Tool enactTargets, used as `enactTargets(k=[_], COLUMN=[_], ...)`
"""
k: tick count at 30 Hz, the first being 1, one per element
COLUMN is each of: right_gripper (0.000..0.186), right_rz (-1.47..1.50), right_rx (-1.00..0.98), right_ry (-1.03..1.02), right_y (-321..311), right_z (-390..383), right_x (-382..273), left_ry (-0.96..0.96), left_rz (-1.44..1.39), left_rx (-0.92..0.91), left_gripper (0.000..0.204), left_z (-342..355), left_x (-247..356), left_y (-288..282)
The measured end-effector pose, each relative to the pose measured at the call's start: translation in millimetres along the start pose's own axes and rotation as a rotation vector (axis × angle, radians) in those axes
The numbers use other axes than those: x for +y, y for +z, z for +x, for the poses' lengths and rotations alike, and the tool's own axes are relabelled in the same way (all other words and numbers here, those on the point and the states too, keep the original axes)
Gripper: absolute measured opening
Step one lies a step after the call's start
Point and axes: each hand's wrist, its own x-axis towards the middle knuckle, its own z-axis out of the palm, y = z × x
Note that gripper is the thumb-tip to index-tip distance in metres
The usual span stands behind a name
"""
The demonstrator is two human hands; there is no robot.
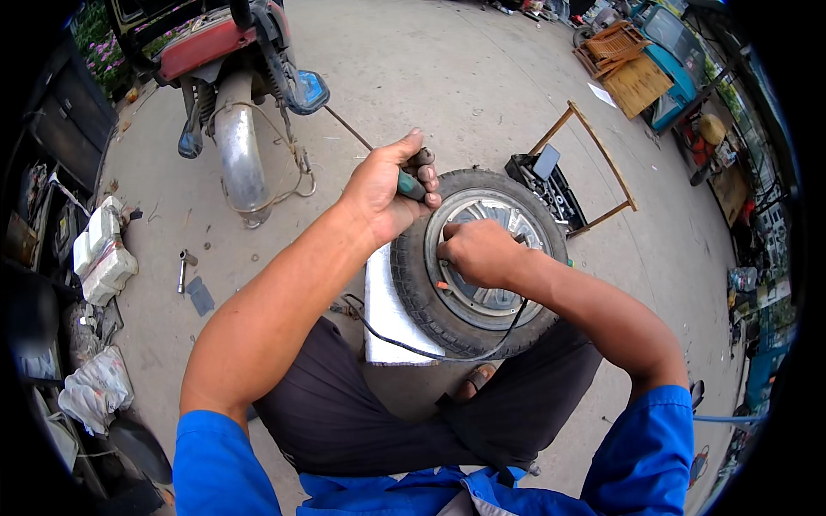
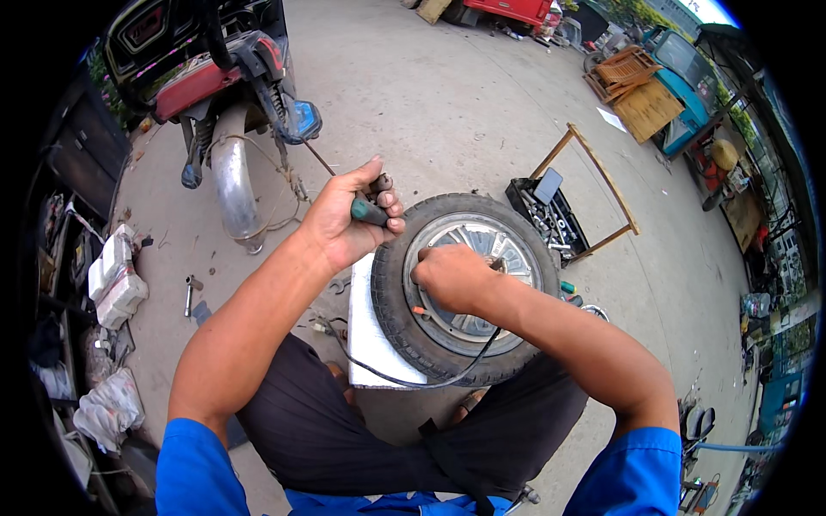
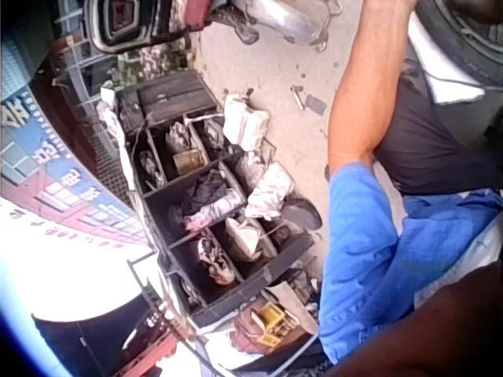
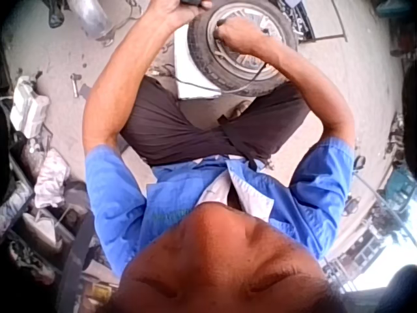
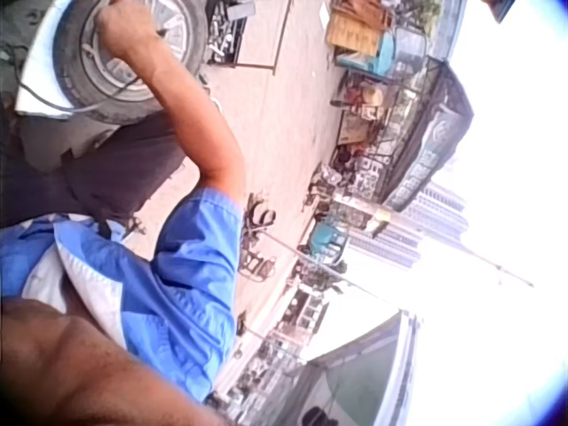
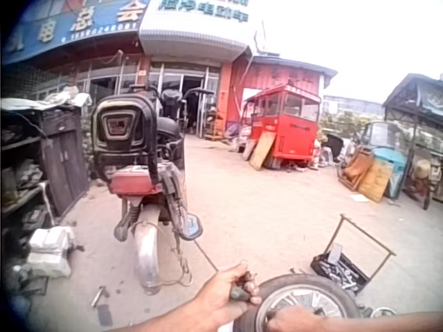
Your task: The person uses a hammer to tap the center hub of a scooter tire resting on a wooden block. They then switch to a screwdriver to pry and adjust the tire bead around the rim.
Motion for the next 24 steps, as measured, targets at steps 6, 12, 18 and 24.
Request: enactTargets(k=[6, 12, 18, 24], right_gripper=[0.011, 0.028, 0.032, 0.032], right_rz=[-0.052, -0.123, -0.139, -0.134], right_rx=[0.028, -0.024, -0.006, -0.051], right_ry=[-0.027, -0.07, -0.098, -0.07], right_y=[13, 6, 13, 5], right_z=[2, 4, 2, 3], right_x=[-3, -10, -10, -11], left_ry=[0.0, -0.008, -0.022, -0.017], left_rz=[0.002, -0.015, -0.006, -0.019], left_rx=[-0.023, 0.009, -0.016, 0.016], left_gripper=[0.03, 0.03, 0.03, 0.03], left_z=[2, 2, 4, 0], left_x=[-2, -1, -3, -2], left_y=[0, -1, -1, 2])
